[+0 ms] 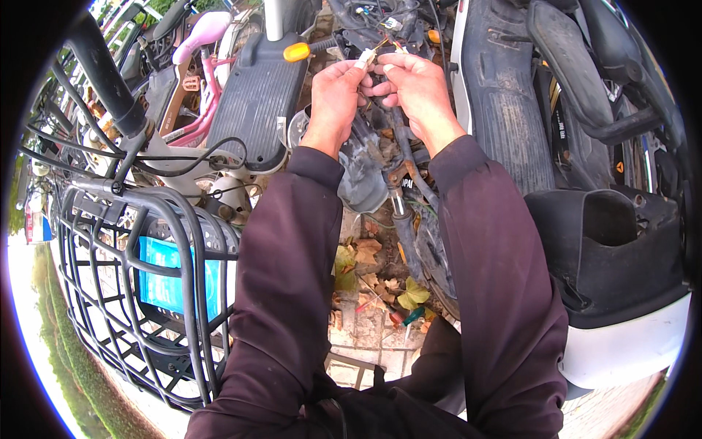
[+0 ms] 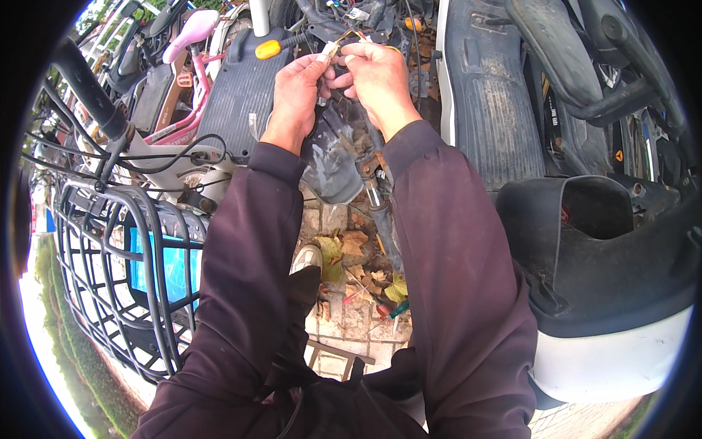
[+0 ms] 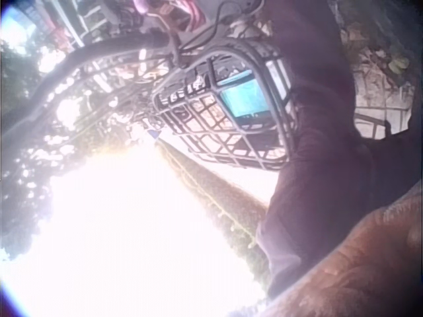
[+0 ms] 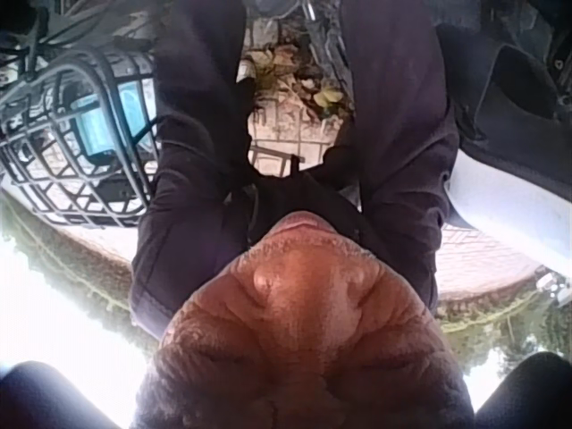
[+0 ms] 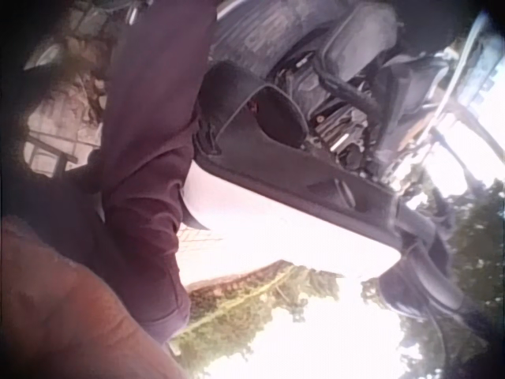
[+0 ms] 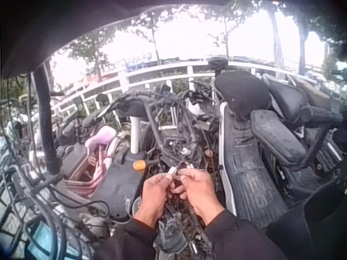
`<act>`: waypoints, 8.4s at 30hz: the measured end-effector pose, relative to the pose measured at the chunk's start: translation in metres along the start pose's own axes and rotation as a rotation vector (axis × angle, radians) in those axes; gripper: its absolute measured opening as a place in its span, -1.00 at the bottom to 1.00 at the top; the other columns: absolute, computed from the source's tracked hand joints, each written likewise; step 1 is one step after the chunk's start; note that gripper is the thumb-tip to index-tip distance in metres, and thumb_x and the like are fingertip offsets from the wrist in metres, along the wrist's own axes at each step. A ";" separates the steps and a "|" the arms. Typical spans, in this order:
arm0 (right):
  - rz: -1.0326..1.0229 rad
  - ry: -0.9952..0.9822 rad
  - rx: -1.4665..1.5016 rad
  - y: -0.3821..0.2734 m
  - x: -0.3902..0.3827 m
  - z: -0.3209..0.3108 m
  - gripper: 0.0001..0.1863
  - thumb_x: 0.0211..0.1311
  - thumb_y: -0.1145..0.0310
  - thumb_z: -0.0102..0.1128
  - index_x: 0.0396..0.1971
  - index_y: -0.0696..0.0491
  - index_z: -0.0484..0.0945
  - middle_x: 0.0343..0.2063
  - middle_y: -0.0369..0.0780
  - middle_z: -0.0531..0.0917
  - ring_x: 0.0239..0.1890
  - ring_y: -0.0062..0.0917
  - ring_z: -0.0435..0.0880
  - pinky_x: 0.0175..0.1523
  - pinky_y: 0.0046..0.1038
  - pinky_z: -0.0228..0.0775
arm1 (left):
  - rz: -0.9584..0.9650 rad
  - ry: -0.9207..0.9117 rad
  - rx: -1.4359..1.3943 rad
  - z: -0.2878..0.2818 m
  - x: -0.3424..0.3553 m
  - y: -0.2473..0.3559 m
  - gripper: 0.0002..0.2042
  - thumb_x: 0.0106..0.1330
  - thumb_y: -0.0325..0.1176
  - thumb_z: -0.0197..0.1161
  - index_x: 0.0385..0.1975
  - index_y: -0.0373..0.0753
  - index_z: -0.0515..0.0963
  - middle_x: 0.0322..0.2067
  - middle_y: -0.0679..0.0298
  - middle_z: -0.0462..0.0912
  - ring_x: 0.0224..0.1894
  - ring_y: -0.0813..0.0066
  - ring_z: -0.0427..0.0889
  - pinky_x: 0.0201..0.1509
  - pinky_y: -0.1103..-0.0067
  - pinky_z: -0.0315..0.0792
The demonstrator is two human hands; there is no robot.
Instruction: The person works on a motorcycle's headlight wiring, stripping and twisting wires, then connecting a white plastic connector. They remove the headlight assembly, inspect it, and reattach the wiring.
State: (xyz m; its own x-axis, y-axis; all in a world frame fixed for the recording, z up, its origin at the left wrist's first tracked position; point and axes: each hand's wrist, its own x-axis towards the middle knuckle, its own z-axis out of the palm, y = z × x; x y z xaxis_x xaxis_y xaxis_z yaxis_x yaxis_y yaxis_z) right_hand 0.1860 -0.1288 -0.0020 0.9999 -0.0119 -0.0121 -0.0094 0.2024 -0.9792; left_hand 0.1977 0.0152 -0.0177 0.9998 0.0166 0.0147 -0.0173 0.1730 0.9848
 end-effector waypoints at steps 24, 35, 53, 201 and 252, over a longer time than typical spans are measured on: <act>0.008 0.101 0.144 0.010 0.010 -0.010 -0.81 0.41 0.40 0.29 -0.13 0.20 0.73 -0.39 -0.28 0.73 -0.53 -0.71 0.57 -0.44 -0.60 0.45 | 0.057 -0.062 0.119 0.016 -0.003 0.003 -0.82 0.48 -0.29 0.27 -0.23 -0.28 0.63 -0.45 0.37 0.68 -0.48 0.67 0.58 -0.43 0.69 0.38; -0.090 0.104 -0.041 0.006 0.006 -0.006 -0.78 0.43 0.44 0.24 -0.06 0.23 0.73 -0.34 -0.26 0.76 -0.42 -0.67 0.66 -0.32 -0.59 0.53 | 0.165 -0.006 0.251 0.024 0.001 0.002 -0.80 0.46 -0.28 0.26 -0.23 -0.31 0.65 -0.41 0.36 0.72 -0.45 0.69 0.62 -0.44 0.69 0.39; -0.179 0.115 -0.110 0.009 0.008 -0.005 -0.83 0.40 0.49 0.27 -0.14 0.23 0.76 -0.36 -0.24 0.77 -0.39 -0.64 0.71 -0.26 -0.59 0.57 | -0.068 0.016 0.051 0.026 0.017 0.018 -0.83 0.23 -0.39 0.22 -0.50 -0.35 0.63 -0.56 0.29 0.63 -0.60 0.56 0.51 -0.53 0.58 0.32; 0.196 0.340 0.351 0.007 0.032 0.021 -0.94 0.34 0.54 0.29 -0.34 0.18 0.60 -0.51 -0.23 0.65 -0.55 -0.56 0.57 -0.51 -0.51 0.33 | -0.243 -0.002 -0.098 0.023 0.009 0.009 -0.77 0.37 -0.27 0.22 -0.47 -0.27 0.60 -0.65 0.41 0.50 -0.71 0.71 0.27 -0.64 0.63 0.04; 0.094 0.160 0.069 -0.011 0.020 0.000 -0.82 0.25 0.41 0.44 -0.30 0.19 0.66 -0.48 -0.30 0.68 -0.59 -0.73 0.50 -0.56 -0.61 0.38 | -0.327 -0.238 -0.254 -0.008 0.013 0.010 -0.77 0.49 -0.36 0.05 -0.15 -0.37 0.61 -0.35 0.26 0.69 -0.40 0.51 0.55 -0.27 0.55 0.42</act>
State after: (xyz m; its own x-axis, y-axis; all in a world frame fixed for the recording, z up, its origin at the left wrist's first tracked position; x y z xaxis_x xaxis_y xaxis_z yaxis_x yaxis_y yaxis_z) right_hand 0.2062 -0.1311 0.0086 0.9796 -0.1440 -0.1404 -0.0963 0.2766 -0.9561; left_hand 0.2105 0.0253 -0.0096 0.9281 -0.2999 -0.2207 0.3257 0.3668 0.8714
